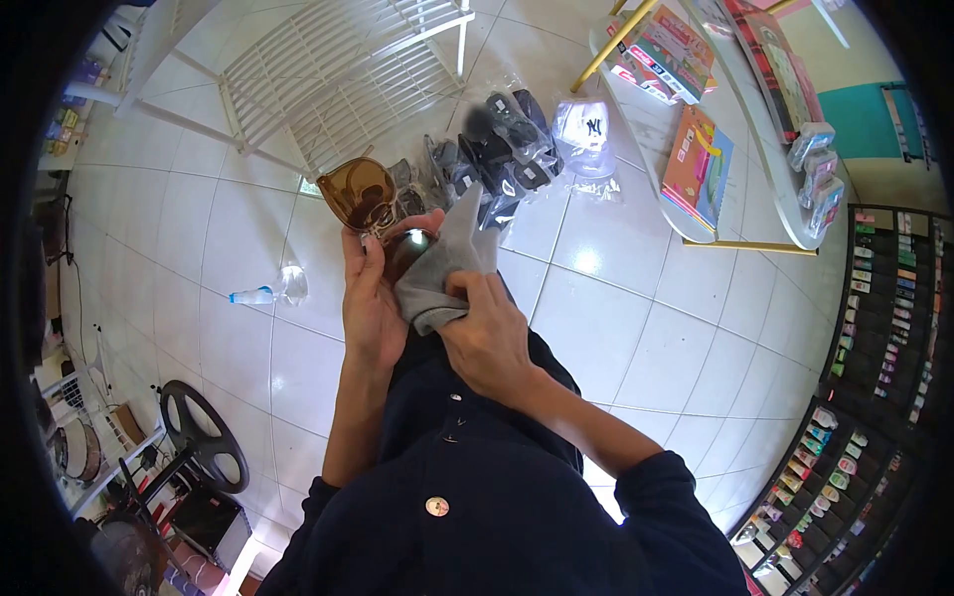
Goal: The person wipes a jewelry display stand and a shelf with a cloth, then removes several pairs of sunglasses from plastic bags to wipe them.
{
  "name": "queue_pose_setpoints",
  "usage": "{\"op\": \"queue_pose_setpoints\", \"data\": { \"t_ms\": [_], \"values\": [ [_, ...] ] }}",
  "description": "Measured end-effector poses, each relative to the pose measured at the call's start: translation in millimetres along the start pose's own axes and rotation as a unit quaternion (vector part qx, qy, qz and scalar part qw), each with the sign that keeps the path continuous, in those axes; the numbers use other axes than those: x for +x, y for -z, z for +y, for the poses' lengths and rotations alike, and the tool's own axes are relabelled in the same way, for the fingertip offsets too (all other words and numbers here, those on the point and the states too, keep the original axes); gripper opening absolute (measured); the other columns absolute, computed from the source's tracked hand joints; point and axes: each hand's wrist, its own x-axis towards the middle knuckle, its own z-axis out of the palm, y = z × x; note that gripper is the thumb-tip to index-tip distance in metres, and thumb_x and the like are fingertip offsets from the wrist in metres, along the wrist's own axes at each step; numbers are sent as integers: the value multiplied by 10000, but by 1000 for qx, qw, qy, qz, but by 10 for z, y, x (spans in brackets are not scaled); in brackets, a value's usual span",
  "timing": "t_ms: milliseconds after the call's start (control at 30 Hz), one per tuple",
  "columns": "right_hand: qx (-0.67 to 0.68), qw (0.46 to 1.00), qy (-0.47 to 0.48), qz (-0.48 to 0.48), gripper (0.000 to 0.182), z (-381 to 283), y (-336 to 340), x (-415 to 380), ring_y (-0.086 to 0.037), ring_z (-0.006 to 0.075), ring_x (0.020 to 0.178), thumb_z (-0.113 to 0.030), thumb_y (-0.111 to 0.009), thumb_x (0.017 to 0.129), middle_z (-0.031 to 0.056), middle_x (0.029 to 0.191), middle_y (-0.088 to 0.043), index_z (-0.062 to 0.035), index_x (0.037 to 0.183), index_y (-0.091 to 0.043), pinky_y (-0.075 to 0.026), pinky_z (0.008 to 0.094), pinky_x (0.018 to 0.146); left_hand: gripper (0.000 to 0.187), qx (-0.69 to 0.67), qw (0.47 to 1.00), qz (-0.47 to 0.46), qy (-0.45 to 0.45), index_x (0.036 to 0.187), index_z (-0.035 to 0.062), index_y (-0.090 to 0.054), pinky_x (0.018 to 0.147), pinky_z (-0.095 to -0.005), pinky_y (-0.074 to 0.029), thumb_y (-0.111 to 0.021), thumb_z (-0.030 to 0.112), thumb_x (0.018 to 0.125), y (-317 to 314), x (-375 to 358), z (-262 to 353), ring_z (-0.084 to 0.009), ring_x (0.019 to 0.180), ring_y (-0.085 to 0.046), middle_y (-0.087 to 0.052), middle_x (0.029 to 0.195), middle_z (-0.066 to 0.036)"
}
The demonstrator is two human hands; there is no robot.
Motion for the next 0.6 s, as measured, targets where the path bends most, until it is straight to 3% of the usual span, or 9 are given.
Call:
{"op": "queue_pose_setpoints", "data": {
  "t_ms": [133,300,367,433,467,500,533,600],
  "values": [
    [-68,996,-63,-13,74,119,55,36,-480,265,828,-28,-564,585,91,921,-469,-46,642,-608,-436,354,612,331,-34,999,11,14,1218,129,-212,907,-354,-389,-303,262,929,-89,-35,-9,-226,1089,-464,-530,1049,-141],
    [-10,1000,-9,10,73,155,-11,67,-483,267,800,-19,-556,601,101,899,-474,-35,655,-602,-427,329,615,328,-2,1000,16,15,1213,148,-205,878,-349,-415,-301,277,928,-20,2,-46,-216,1083,-473,-521,1068,-131],
    [199,976,-64,-55,66,291,50,35,-508,225,790,-5,-538,606,106,878,-488,-10,652,-585,-419,291,627,315,-19,999,29,32,1206,155,-212,861,-348,-429,-297,276,929,-34,-13,19,-210,1078,-478,-521,1068,-128],
    [454,849,-256,-87,164,507,319,25,-548,140,704,-4,-516,553,66,831,-569,41,687,-600,-438,247,624,302,-38,997,40,52,1199,161,-220,844,-347,-443,-294,276,929,-66,-27,69,-204,1072,-483,-520,1068,-125],
    [518,792,-321,-34,233,579,439,-9,-575,156,682,-41,-526,539,89,854,-600,51,733,-617,-463,245,660,290,-51,996,41,57,1191,167,-229,824,-345,-455,-292,275,930,-81,-29,88,-198,1066,-488,-523,1067,-120],
    [585,751,-306,15,360,595,551,-1,-587,192,785,-72,-526,551,136,930,-591,63,878,-592,-473,283,739,277,-63,995,40,63,1183,172,-237,804,-342,-467,-290,274,930,-89,-25,96,-192,1059,-493,-525,1067,-114],
    [636,677,-359,94,464,628,616,-29,-574,223,858,-77,-515,589,157,970,-574,74,1027,-512,-467,342,793,277,-64,995,39,63,1183,172,-237,804,-342,-467,-290,274,930,-86,-20,88,-192,1059,-493,-525,1067,-114],
    [702,617,-346,83,456,601,713,-36,-558,237,904,-107,-530,654,163,998,-561,66,1073,-477,-460,371,809,274,-37,996,42,66,1203,192,-241,806,-444,-484,-231,253,936,-77,-20,68,-269,1125,-441,-493,1105,-131]
  ]
}}
